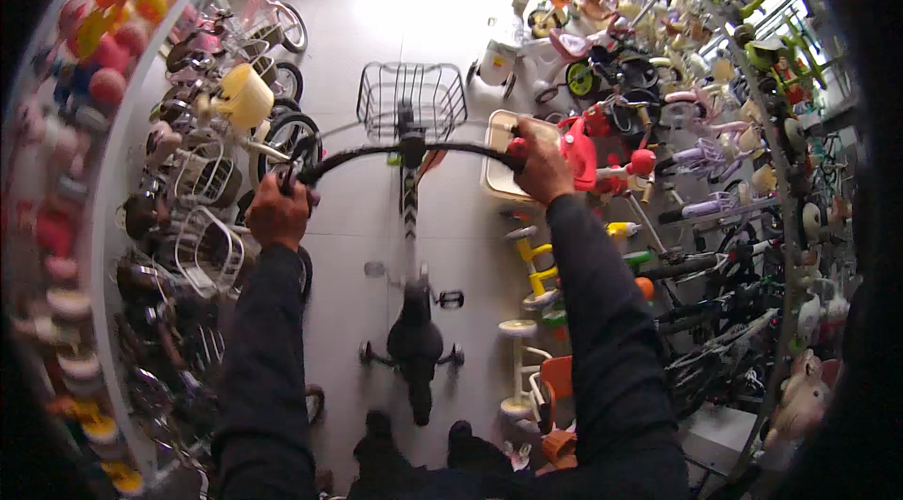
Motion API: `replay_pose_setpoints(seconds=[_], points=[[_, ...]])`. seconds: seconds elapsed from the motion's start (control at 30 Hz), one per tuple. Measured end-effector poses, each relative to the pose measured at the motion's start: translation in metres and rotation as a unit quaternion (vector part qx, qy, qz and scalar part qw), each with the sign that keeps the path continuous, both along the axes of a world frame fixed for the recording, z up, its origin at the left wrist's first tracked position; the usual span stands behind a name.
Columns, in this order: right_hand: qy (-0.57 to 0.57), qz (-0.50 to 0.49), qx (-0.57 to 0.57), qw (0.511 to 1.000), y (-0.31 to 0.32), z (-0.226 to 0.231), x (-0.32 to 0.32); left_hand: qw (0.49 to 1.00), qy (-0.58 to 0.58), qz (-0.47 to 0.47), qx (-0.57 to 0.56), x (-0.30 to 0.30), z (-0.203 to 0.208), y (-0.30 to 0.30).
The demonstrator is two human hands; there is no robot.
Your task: The person assembles a bicycle by attaching the handlebars and front basket. They use a wrench to tighten bolts and a screwdriver to secure components, ensuring the parts are properly aligned and fastened.
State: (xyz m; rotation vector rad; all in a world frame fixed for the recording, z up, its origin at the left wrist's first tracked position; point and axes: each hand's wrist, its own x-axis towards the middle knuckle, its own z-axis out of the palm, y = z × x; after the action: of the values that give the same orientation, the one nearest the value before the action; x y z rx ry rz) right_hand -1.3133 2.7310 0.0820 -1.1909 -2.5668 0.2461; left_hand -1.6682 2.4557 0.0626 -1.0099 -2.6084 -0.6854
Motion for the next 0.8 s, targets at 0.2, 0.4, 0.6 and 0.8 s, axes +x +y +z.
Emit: replay_pose_setpoints(seconds=[0.2,0.4,0.6,0.8], points=[[-0.023,-0.047,-0.031,0.998,0.205,-0.006,-0.089,0.999,0.007,-0.034,-0.014,-0.116,0.004,0.239],[-0.016,-0.066,-0.058,0.996,0.407,-0.047,-0.210,0.999,0.022,-0.031,-0.029,-0.232,-0.034,0.444],[-0.013,-0.099,-0.041,0.994,0.588,-0.061,-0.294,0.990,0.089,-0.098,0.045,-0.343,-0.048,0.655],[-0.031,-0.128,-0.046,0.990,0.729,-0.057,-0.375,0.995,0.020,-0.100,-0.001,-0.430,-0.047,0.816]])
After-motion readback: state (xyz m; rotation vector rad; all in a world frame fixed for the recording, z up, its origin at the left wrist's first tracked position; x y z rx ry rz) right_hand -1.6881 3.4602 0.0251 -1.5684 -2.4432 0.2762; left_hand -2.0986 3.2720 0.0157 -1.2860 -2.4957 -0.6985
